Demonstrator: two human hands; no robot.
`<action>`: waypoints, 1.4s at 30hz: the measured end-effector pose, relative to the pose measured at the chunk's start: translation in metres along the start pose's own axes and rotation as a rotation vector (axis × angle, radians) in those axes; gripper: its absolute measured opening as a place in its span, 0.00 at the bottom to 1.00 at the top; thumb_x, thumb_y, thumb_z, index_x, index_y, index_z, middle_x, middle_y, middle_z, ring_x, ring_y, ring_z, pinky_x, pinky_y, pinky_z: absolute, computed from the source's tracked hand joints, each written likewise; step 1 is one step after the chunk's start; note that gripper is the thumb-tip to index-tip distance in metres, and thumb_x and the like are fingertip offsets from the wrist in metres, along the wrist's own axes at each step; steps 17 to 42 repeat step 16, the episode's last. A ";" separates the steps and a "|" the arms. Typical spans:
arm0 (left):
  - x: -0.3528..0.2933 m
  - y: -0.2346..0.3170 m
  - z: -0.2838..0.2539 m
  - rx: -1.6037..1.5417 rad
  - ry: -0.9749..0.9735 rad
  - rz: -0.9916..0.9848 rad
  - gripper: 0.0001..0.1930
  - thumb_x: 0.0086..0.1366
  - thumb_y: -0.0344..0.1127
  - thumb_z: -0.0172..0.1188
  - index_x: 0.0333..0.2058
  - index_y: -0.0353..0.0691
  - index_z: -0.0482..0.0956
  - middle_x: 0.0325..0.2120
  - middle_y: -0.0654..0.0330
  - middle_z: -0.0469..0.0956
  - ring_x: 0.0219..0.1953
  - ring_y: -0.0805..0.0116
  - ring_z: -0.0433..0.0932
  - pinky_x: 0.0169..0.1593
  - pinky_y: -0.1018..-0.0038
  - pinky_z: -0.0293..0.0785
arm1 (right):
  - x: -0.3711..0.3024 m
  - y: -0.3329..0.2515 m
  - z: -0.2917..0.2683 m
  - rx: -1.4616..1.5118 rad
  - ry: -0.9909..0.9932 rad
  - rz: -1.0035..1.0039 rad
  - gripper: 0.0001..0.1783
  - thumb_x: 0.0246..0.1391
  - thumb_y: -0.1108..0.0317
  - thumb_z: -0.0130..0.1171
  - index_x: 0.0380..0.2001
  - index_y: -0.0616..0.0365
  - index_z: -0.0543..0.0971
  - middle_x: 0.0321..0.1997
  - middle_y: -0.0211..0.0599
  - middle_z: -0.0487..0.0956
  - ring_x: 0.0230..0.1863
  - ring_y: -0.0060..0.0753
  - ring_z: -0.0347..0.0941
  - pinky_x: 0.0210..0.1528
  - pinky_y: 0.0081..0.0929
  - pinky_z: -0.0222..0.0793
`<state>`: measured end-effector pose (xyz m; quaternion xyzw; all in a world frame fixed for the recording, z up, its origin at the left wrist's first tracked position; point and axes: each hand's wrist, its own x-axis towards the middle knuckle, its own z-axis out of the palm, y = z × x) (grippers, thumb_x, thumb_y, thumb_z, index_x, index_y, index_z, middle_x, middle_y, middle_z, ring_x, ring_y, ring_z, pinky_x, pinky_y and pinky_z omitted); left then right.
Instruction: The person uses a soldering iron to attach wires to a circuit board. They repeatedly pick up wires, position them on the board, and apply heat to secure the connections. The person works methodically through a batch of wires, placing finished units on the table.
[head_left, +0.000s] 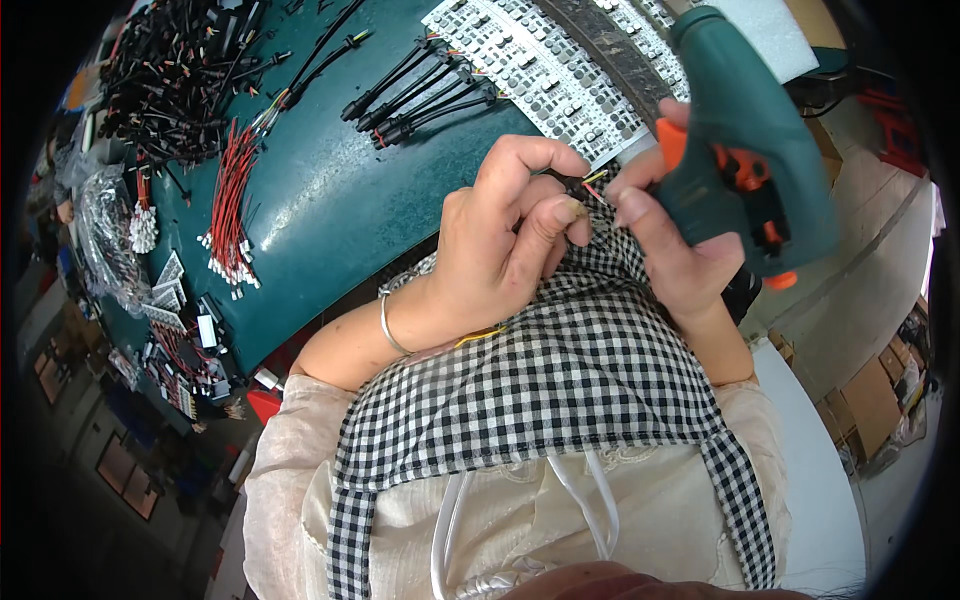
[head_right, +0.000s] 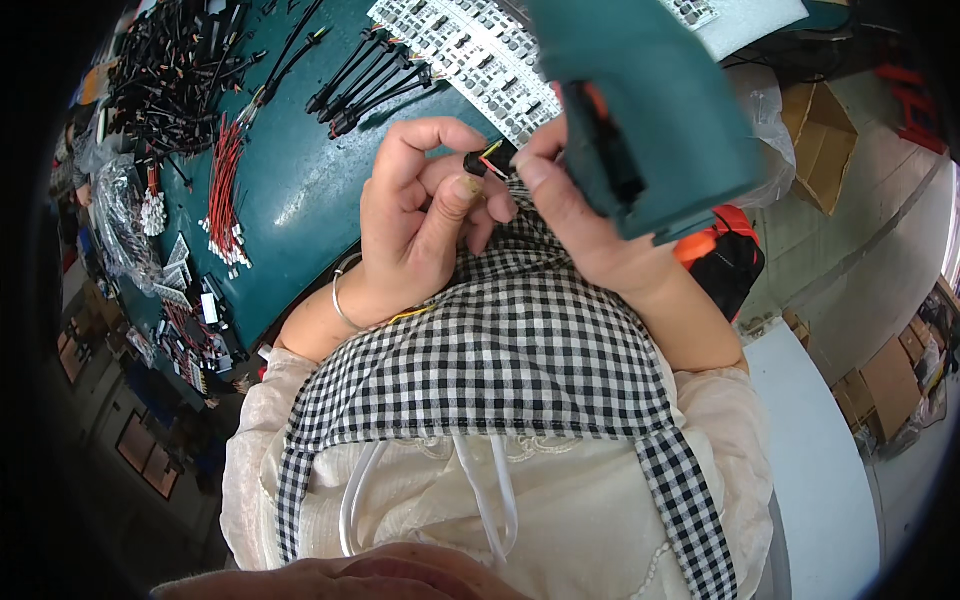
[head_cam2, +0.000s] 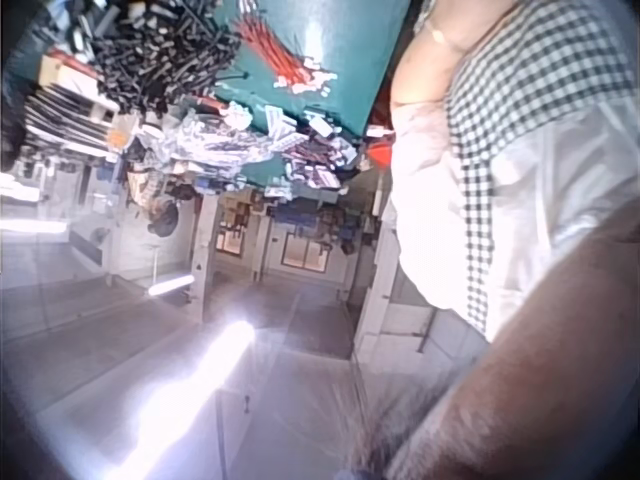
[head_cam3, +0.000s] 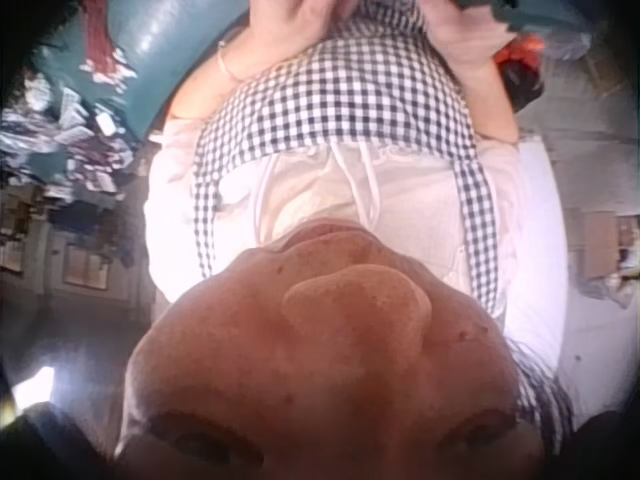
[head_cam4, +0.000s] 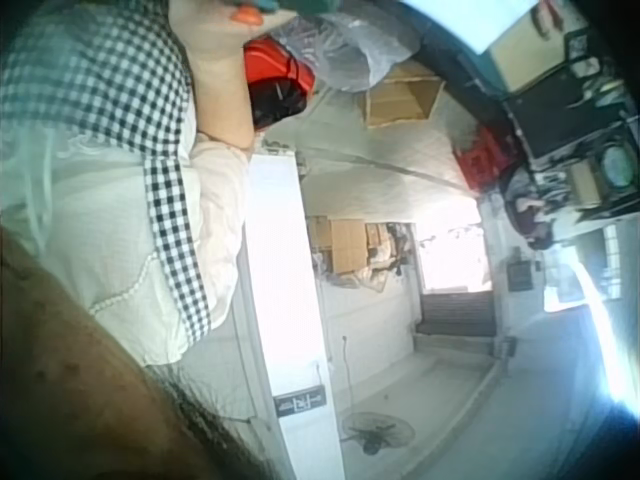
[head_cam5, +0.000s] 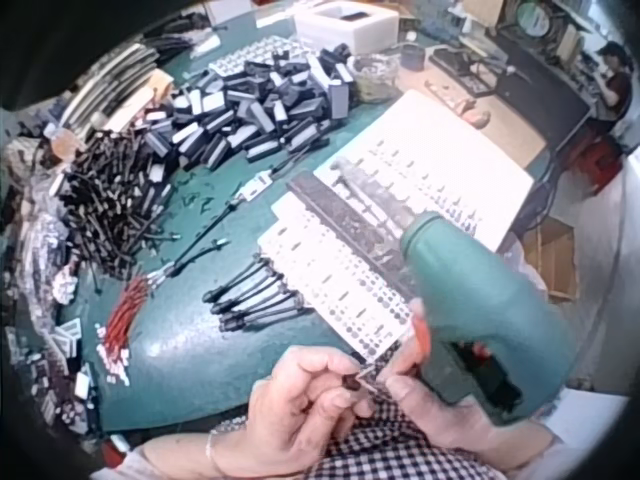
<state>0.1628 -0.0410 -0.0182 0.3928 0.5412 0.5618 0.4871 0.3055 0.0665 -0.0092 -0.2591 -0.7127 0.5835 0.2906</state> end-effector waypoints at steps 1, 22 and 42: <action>0.000 0.002 -0.001 -0.028 -0.016 -0.035 0.14 0.70 0.35 0.46 0.48 0.34 0.58 0.23 0.56 0.76 0.15 0.80 0.67 0.18 0.87 0.61 | 0.000 0.000 0.000 0.128 0.047 0.074 0.33 0.44 0.83 0.57 0.56 0.72 0.60 0.31 0.39 0.77 0.31 0.22 0.71 0.38 0.18 0.68; 0.001 -0.002 -0.008 0.241 -0.126 0.157 0.10 0.70 0.35 0.47 0.44 0.37 0.60 0.24 0.54 0.79 0.15 0.79 0.70 0.20 0.87 0.64 | 0.013 0.006 -0.005 -0.050 -0.080 -0.181 0.32 0.48 0.81 0.60 0.58 0.70 0.62 0.32 0.38 0.77 0.31 0.23 0.73 0.34 0.18 0.69; 0.001 -0.002 -0.008 0.241 -0.126 0.157 0.10 0.70 0.35 0.47 0.44 0.37 0.60 0.24 0.54 0.79 0.15 0.79 0.70 0.20 0.87 0.64 | 0.013 0.006 -0.005 -0.050 -0.080 -0.181 0.32 0.48 0.81 0.60 0.58 0.70 0.62 0.32 0.38 0.77 0.31 0.23 0.73 0.34 0.18 0.69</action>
